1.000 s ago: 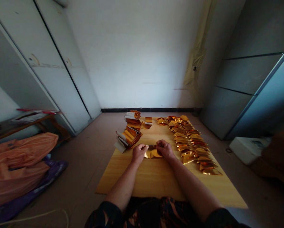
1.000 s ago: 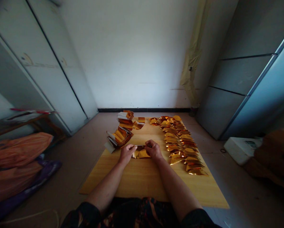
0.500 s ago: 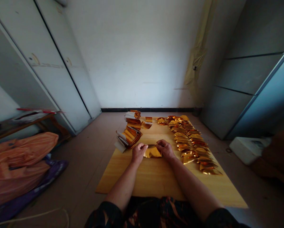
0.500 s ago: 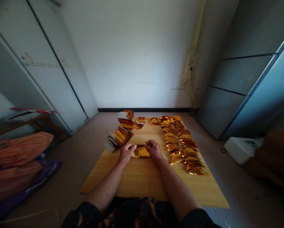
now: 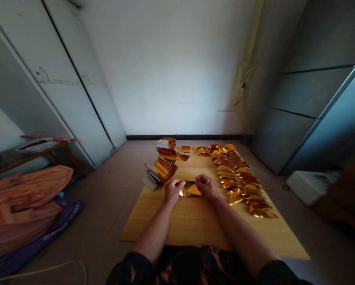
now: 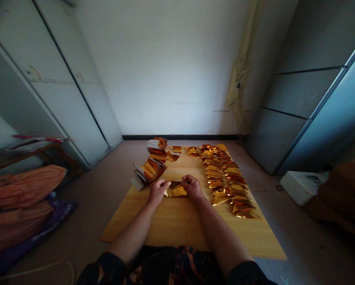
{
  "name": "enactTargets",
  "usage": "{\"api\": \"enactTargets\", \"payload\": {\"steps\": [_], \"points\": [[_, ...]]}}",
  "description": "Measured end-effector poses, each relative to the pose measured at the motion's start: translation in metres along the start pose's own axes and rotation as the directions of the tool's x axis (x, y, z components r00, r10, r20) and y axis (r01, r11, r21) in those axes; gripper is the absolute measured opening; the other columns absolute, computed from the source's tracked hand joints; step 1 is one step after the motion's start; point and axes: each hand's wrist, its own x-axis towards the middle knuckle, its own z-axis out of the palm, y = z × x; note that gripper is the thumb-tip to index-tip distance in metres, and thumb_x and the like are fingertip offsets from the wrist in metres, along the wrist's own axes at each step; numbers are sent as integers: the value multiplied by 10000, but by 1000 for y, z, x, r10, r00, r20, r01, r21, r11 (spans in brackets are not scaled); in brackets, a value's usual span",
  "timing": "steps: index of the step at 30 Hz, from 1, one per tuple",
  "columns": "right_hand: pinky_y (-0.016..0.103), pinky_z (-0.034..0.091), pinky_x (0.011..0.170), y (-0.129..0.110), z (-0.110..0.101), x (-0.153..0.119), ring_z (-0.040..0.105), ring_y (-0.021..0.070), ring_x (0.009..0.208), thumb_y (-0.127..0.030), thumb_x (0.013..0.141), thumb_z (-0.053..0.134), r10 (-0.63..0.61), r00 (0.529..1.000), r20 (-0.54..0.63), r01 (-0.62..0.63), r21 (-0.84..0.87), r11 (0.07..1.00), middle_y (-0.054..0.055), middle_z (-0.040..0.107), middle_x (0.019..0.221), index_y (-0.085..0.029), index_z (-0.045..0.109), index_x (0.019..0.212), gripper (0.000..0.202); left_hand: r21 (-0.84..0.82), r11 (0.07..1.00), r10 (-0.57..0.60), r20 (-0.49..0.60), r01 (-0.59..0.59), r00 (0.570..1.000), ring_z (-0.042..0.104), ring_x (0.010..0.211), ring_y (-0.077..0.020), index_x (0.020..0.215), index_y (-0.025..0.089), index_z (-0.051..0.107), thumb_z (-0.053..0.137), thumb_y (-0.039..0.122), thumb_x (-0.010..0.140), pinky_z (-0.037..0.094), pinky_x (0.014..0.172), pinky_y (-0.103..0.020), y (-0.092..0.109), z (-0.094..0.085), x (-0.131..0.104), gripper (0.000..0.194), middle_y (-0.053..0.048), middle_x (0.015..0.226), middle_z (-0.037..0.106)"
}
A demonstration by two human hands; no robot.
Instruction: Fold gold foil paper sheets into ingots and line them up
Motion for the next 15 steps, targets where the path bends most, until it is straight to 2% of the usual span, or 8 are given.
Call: {"api": "enactTargets", "payload": {"steps": [5, 8, 10, 12, 15], "points": [[188, 342, 440, 4, 1, 1, 423, 71, 443, -389, 604, 650, -2, 1000, -10, 2, 26, 1000, -82, 493, 520, -191, 529, 785, 295, 7, 1000, 27, -9, -27, 1000, 434, 552, -92, 580, 174, 506, 547, 456, 704, 328, 547, -196, 0, 0, 0, 310, 45, 543, 477], [189, 327, 407, 8, 4, 2, 409, 76, 402, -397, 645, 605, 5, 1000, -11, -5, -18, 1000, -83, 487, 489, -190, 522, 799, 271, 89, 995, 48, -1, -47, 999, 462, 574, -94, 612, 176, 515, 529, 406, 738, 334, 570, -195, 5, -1, -2, 264, 41, 571, 508], [188, 315, 391, 8, 5, 1, 405, 82, 379, -377, 700, 550, 10, 1000, -20, -13, -137, 991, -85, 476, 463, -190, 527, 823, 225, 215, 976, 35, 24, -39, 999, 484, 588, -95, 633, 177, 526, 526, 359, 760, 331, 585, -196, 9, 0, -3, 222, 39, 589, 538], [187, 335, 413, 4, 5, -1, 439, 89, 396, -314, 757, 494, -25, 999, -20, 16, -363, 932, -73, 497, 473, -187, 545, 846, 163, 398, 917, 17, 51, -36, 999, 515, 612, -102, 675, 181, 550, 526, 323, 785, 326, 602, -205, 13, 2, -4, 182, 31, 624, 582], [197, 413, 558, -4, 5, -3, 554, 108, 577, -204, 814, 437, -147, 988, 46, 137, -702, 699, 8, 626, 668, -174, 583, 860, 156, 640, 763, 28, 112, -94, 993, 571, 686, -132, 745, 186, 579, 499, 287, 830, 325, 634, -232, 20, 4, -3, 154, -5, 702, 643]]}}
